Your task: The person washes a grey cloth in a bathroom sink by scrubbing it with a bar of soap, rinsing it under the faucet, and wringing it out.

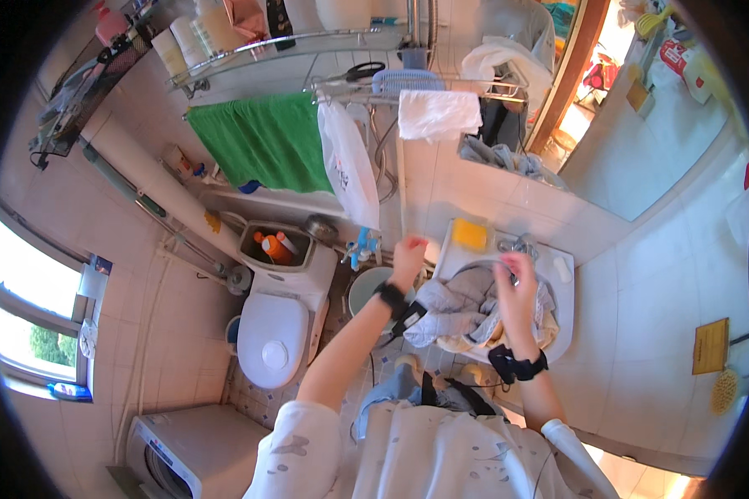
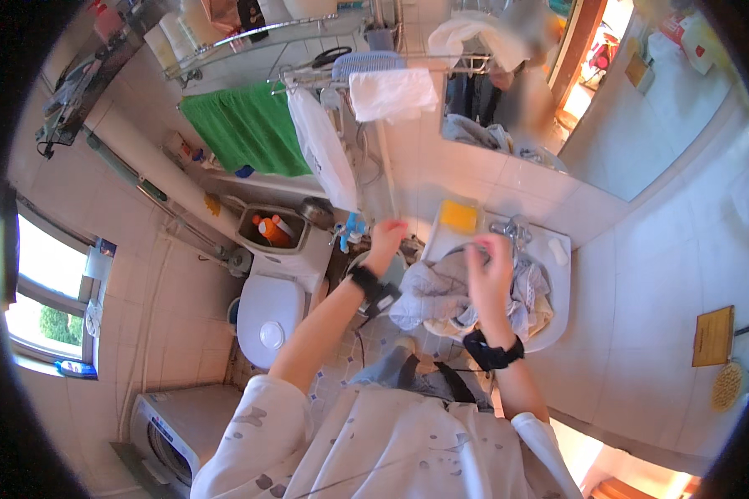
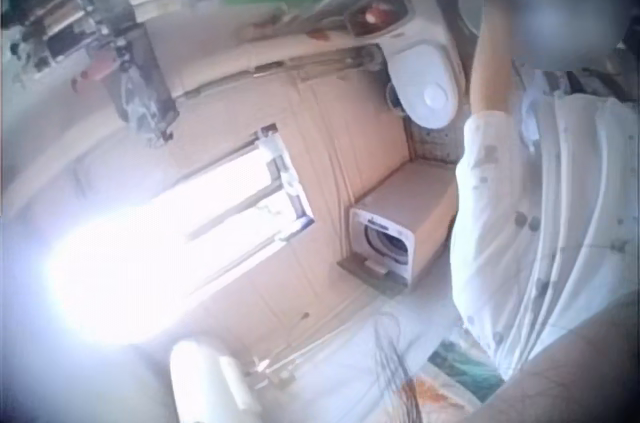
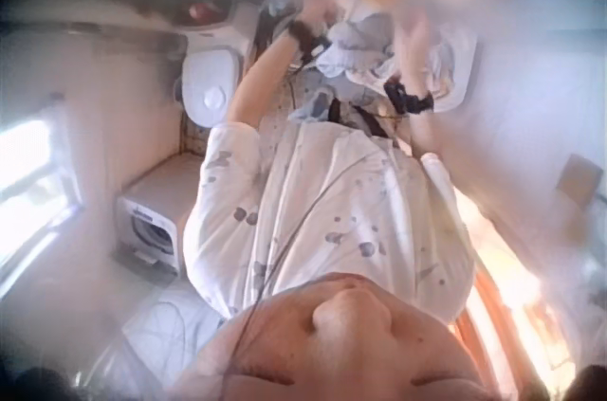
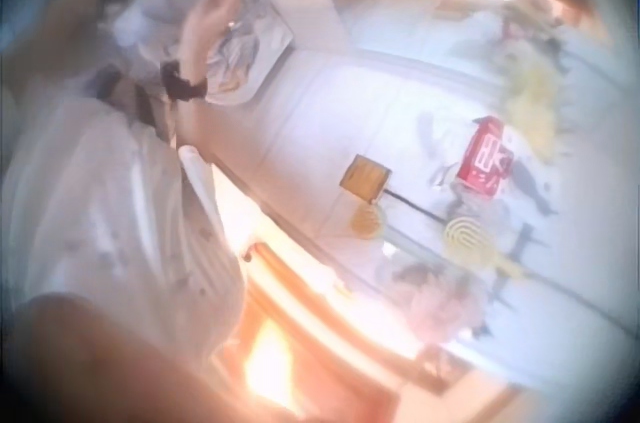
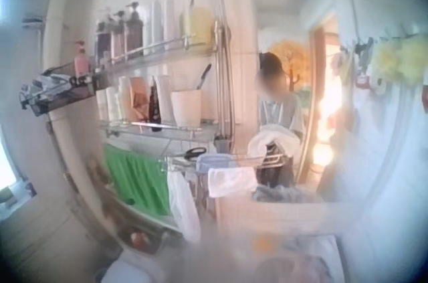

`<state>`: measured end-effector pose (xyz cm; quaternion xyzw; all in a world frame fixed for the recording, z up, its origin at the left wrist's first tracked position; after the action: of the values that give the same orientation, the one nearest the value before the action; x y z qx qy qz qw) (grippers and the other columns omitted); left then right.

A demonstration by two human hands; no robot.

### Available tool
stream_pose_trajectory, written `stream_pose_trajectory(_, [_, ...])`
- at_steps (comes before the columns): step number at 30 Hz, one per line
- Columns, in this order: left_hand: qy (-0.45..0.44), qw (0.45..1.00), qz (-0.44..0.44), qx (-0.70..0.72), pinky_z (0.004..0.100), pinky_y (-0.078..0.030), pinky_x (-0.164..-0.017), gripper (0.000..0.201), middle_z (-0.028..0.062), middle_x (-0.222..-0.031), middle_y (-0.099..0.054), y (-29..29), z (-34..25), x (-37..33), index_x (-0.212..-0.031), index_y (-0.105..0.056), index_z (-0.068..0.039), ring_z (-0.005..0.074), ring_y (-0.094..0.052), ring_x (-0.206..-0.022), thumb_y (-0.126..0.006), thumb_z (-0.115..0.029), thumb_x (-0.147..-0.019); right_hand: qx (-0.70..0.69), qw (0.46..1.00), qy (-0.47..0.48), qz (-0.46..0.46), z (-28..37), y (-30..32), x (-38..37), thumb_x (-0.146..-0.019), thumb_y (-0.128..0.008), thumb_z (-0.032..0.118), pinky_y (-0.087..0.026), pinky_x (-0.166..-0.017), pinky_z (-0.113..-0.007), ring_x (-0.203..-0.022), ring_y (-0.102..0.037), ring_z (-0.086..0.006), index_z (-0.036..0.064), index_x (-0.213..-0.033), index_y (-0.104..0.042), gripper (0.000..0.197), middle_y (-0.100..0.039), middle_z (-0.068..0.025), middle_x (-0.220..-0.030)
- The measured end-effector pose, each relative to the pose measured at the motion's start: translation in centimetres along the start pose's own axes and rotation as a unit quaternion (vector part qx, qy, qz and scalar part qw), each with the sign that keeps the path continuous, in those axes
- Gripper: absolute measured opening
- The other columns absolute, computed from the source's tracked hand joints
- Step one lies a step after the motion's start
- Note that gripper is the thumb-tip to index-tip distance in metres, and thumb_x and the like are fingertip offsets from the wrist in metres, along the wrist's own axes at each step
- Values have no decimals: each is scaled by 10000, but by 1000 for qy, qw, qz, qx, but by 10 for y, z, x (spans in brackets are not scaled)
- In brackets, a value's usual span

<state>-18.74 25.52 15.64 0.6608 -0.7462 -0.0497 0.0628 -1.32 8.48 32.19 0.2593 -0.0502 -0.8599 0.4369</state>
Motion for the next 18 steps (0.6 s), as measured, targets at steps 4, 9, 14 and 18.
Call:
stream_pose_trajectory(4, [-103,970,5,-222,381,-456,-656,173,139,-827,-615,-38,-28,-18,-836,-597,-48,286,-602,-776,-586,-184,-729,-4,990,122,77,64,-88,-2,-753,-605,83,-404,-756,-381,-863,-519,-311,27,-871,-513,160,-538,-139,-882])
stream_pose_trajectory(9, [-189,891,38,-410,387,-453,-659,165,132,-838,-602,-63,-27,-12,-829,-593,-54,286,-595,-784,-588,-180,-723,58,988,119,77,76,-149,-9,-804,-567,175,-331,-798,-401,-925,-480,-287,65,-876,-508,143,-525,-108,-909])
stream_pose_trajectory(14, [-262,827,70,-492,393,-451,-662,158,126,-848,-590,-95,-20,20,-823,-589,-59,286,-587,-791,-590,-177,-717,77,992,67,78,68,-154,-26,-825,-540,220,-312,-810,-407,-917,-489,-279,86,-886,-516,149,-538,-84,-911])
stream_pose_trajectory(18, [-269,806,70,-523,398,-449,-664,152,121,-856,-580,-101,-5,29,-817,-587,-64,286,-581,-798,-591,-174,-712,122,990,58,36,76,-149,-33,-795,-584,234,-378,-746,-358,-806,-544,-268,81,-828,-549,160,-569,-91,-849])
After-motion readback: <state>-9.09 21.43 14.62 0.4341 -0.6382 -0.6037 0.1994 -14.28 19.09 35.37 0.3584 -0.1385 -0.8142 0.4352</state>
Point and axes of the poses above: each hand's wrist, its own x-axis away from the middle knuckle, its own y-axis out of the back of the hand, z = x × y, the point moved 7 cm from there along -x, towards the middle knuckle
